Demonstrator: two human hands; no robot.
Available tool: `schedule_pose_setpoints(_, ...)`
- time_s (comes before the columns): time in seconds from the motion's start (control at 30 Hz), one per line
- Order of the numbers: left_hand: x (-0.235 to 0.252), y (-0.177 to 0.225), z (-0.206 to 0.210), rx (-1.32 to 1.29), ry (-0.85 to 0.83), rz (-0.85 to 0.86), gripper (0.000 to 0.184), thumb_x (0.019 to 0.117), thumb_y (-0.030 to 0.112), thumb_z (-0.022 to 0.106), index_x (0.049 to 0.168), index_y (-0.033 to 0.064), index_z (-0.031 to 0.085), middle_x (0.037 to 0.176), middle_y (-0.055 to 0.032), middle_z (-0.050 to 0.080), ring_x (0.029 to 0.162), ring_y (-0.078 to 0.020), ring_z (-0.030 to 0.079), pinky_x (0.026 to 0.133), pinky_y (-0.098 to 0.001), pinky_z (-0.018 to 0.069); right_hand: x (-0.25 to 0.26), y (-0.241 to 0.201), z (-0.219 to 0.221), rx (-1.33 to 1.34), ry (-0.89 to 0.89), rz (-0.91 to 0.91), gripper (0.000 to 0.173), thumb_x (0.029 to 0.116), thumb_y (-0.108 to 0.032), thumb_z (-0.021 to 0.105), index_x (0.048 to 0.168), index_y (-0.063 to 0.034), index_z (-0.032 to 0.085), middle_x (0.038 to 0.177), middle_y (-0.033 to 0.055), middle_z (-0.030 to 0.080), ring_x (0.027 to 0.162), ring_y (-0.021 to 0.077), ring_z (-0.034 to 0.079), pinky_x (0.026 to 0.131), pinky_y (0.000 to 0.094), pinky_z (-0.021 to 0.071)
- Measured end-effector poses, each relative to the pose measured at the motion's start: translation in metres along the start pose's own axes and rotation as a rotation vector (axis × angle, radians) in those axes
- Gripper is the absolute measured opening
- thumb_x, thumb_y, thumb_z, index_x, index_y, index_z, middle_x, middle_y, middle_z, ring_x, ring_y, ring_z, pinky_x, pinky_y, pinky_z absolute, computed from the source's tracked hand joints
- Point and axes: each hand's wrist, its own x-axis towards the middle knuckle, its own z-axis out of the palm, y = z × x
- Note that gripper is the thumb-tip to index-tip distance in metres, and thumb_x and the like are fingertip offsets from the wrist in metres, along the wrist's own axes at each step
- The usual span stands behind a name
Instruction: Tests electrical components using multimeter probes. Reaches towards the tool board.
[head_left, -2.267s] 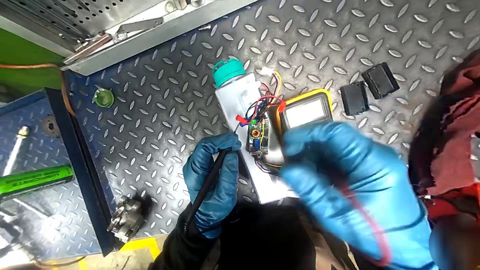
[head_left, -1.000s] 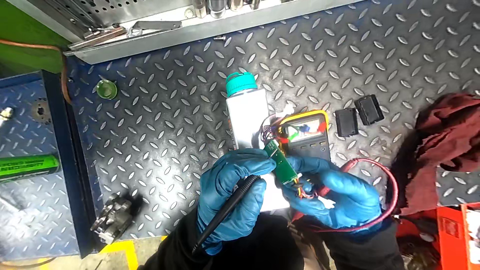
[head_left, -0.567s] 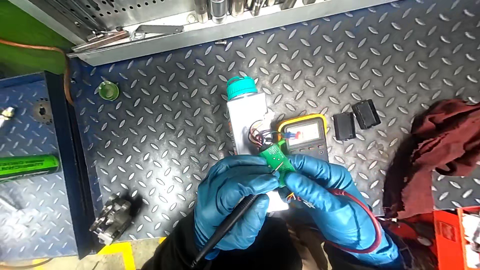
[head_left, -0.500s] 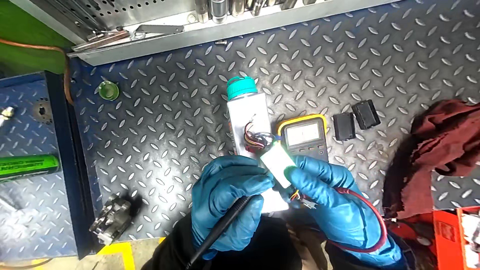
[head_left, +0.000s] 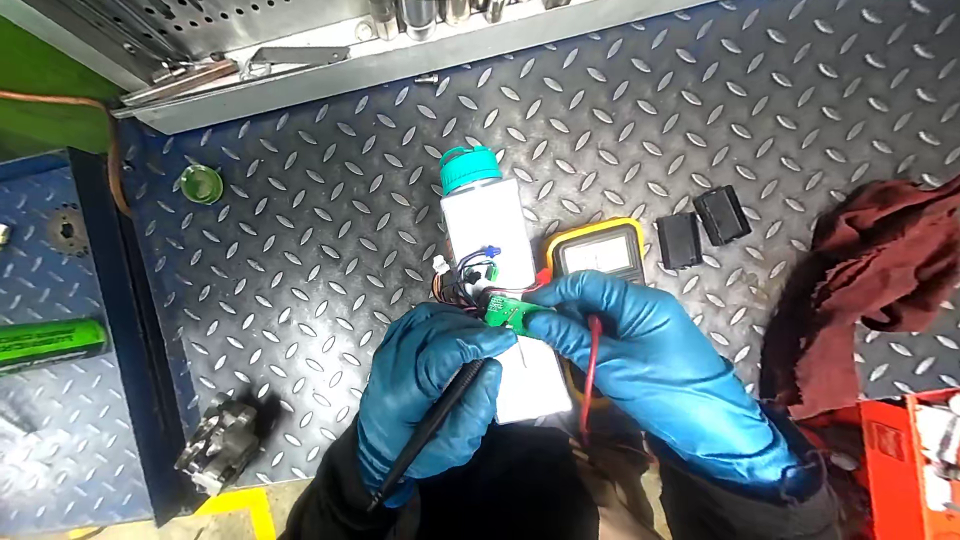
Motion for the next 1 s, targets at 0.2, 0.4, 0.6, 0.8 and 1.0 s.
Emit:
schedule_pose_setpoints(0.2, 0.001, -0.003, -0.009, 0.065, -0.023, -0.002, 0.018, 0.0928, 0.014, 0.064, 0.106, 0.0086, 0.075, 0.099, -0.0035, 0.073, 0.104, -0.0171, 0.066, 0.093, -0.0351, 0.0554, 0.003, 0.005, -0.002, -0.169, -0.005, -0.104, 0.019, 0.1009, -0.022, 0.063, 0.118, -0.0220, 0.072, 0.102, -0.0085, 0.074, 0.088, 0.0031, 0.069, 0.074, 0.0266, 0.0605)
schedule_pose_setpoints(0.4, -0.003, -0.001, 0.003, 0.069, -0.011, -0.008, 0.020, 0.0927, 0.013, 0.063, 0.109, 0.0082, 0.074, 0.102, -0.0042, 0.073, 0.108, -0.0189, 0.066, 0.098, -0.0385, 0.0543, -0.005, 0.007, 0.002, -0.412, 0.114, -0.275, 0.030, 0.1041, -0.021, 0.051, 0.123, -0.0198, 0.074, 0.111, 0.0024, 0.067, 0.098, 0.0136, 0.064, 0.076, 0.0338, 0.0546)
schedule_pose_setpoints(0.6, 0.000, -0.004, 0.003, 0.070, 0.029, -0.001, 0.021, 0.0931, 0.014, 0.062, 0.110, 0.0069, 0.073, 0.103, -0.0055, 0.073, 0.108, -0.0194, 0.067, 0.096, -0.0368, 0.0556, -0.020, -0.002, -0.013, -0.433, 0.237, -0.321, 0.034, 0.1062, -0.027, 0.050, 0.129, -0.0166, 0.072, 0.139, 0.0097, 0.062, 0.132, 0.0243, 0.054, 0.107, 0.0418, 0.0479)
schedule_pose_setpoints(0.8, -0.002, -0.004, 0.006, 0.109, 0.034, -0.001, 0.021, 0.0933, 0.015, 0.062, 0.109, 0.0083, 0.074, 0.102, -0.0047, 0.074, 0.108, -0.0190, 0.067, 0.098, -0.0389, 0.0550, -0.038, -0.025, -0.039, -0.049, 0.434, -0.278, 0.037, 0.1092, -0.029, 0.039, 0.121, -0.0021, 0.062, 0.112, 0.0022, 0.074, 0.085, 0.0060, 0.069, 0.069, 0.0218, 0.0565)
schedule_pose_setpoints(1.0, 0.006, 0.004, 0.008, 0.236, 0.103, 0.109, 0.018, 0.0945, 0.021, 0.061, 0.105, 0.0141, 0.074, 0.099, -0.0001, 0.075, 0.115, -0.0208, 0.064, 0.101, -0.0397, 0.0501, -0.021, 0.009, -0.044, 0.603, 0.276, -0.379, 0.054, 0.1036, -0.059, 0.044, 0.131, -0.0156, 0.061, 0.107, 0.0028, 0.076, 0.081, 0.0173, 0.074, 0.068, 0.0301, 0.0623)
